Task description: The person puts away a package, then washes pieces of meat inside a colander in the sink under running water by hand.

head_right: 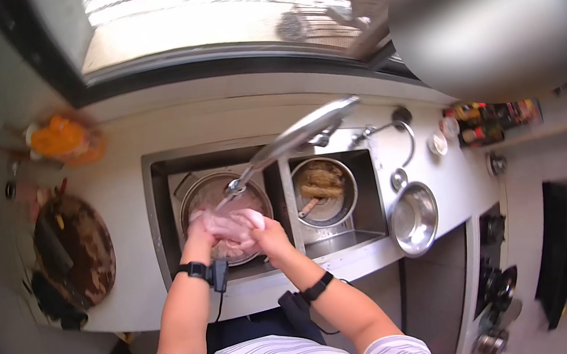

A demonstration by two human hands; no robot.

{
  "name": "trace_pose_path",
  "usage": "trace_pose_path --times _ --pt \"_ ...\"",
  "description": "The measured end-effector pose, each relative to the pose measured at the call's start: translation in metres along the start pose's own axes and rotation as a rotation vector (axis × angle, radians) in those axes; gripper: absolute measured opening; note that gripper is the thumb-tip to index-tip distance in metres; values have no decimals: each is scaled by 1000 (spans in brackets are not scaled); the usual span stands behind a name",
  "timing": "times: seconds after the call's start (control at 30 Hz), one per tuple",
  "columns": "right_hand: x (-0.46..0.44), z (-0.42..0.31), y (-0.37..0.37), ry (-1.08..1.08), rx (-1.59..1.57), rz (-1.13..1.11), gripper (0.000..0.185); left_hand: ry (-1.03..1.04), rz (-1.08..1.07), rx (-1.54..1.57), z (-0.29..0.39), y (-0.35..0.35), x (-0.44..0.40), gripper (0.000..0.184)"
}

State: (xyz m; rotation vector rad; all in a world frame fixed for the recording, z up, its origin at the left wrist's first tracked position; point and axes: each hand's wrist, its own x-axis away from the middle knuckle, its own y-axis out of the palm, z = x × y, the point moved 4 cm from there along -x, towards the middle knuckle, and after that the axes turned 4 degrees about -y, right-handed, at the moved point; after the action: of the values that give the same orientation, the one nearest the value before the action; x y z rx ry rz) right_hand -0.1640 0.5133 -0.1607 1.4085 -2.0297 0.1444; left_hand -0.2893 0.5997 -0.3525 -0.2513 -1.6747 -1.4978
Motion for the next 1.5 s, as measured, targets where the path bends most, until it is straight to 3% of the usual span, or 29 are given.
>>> trace_pose_path --times 0.07,0.17,0.2,0.23,0.27,0.33,0.37,0.4,0.43,0.47,0.5,0.53,0.6,0.63,0.67,0.73,0.77,0.8,0.83,0.87,0.97,1.1,1.13,1.23,1.3,1.37,1.4,1.47,1.5 --pt "-16 27 -27 -18 286 79 36 -42 -97 -53 5 -1 7 17" --pt "-17 41 -73 -186 720 210 36 234 -47 -403 11 -1 3 21" --pt "-3 23 -88 -333 853 374 35 309 -56 -513 10 3 -1 23" --pt "17 8 -102 -464 991 532 35 14 218 -146 0 29 29 27" --pt "33 -5 -125 -492 905 693 32 -11 197 -182 -1 29 21 27" --pt "62 -14 -189 -559 791 1023 27 -248 -418 -9 -2 24 14 30" --pt "71 -7 -233 -523 553 1191 31 -247 -411 -20 -5 32 17 30" --pt "75 27 -288 -305 114 1332 34 -176 -35 -89 -4 30 19 28" --pt "97 31 -313 -88 -310 1259 48 -87 193 -177 -4 42 32 26" --pt "114 41 -332 15 -695 1389 58 -19 429 -277 -4 54 50 24" --pt "116 79 -380 -23 -789 1332 58 -29 459 -198 -4 51 52 24" --pt "137 51 -365 -180 -618 1290 57 57 613 -194 -17 107 94 23" --pt "128 96 -431 -150 -775 1229 43 208 -50 -221 12 -21 4 20" --pt "132 90 -431 -121 -700 993 33 239 400 -104 -4 4 31 14" --pt "124 98 -451 -50 -576 976 25 253 480 -139 -8 -4 28 13" --pt "119 131 -506 -189 -492 993 15 153 503 -113 -17 -3 29 12" --pt "115 147 -532 -258 -451 1000 17 221 474 -95 -19 -7 26 17" --pt "123 136 -492 -151 -544 1160 13 197 560 -144 -20 -14 24 22" --pt "142 92 -430 -58 -548 1150 14 230 571 -163 -22 -2 40 25" --pt "161 50 -357 105 -615 1017 14 227 568 -131 -24 0 44 25" --pt "184 36 -290 291 -263 706 8 256 587 -178 -34 -10 57 26" --pt "169 -34 -128 326 63 193 14 263 601 -301 -41 -7 81 29" --pt "154 -42 -89 319 92 66 19 153 544 -320 -41 1 100 33" --pt "89 -45 28 211 129 -115 23 193 557 -366 -40 -23 87 35" --pt "13 -7 72 170 138 -135 17 226 576 -421 -48 -52 68 36" --pt "-60 25 115 73 180 -19 14 254 593 -486 -52 -65 58 38" --pt "-79 27 134 91 187 33 12 275 442 -325 -53 -63 66 43" --pt "-115 36 162 94 191 110 10 299 59 102 -62 -96 15 37" --pt "-131 47 166 78 193 141 11 276 35 123 -56 -91 24 33"
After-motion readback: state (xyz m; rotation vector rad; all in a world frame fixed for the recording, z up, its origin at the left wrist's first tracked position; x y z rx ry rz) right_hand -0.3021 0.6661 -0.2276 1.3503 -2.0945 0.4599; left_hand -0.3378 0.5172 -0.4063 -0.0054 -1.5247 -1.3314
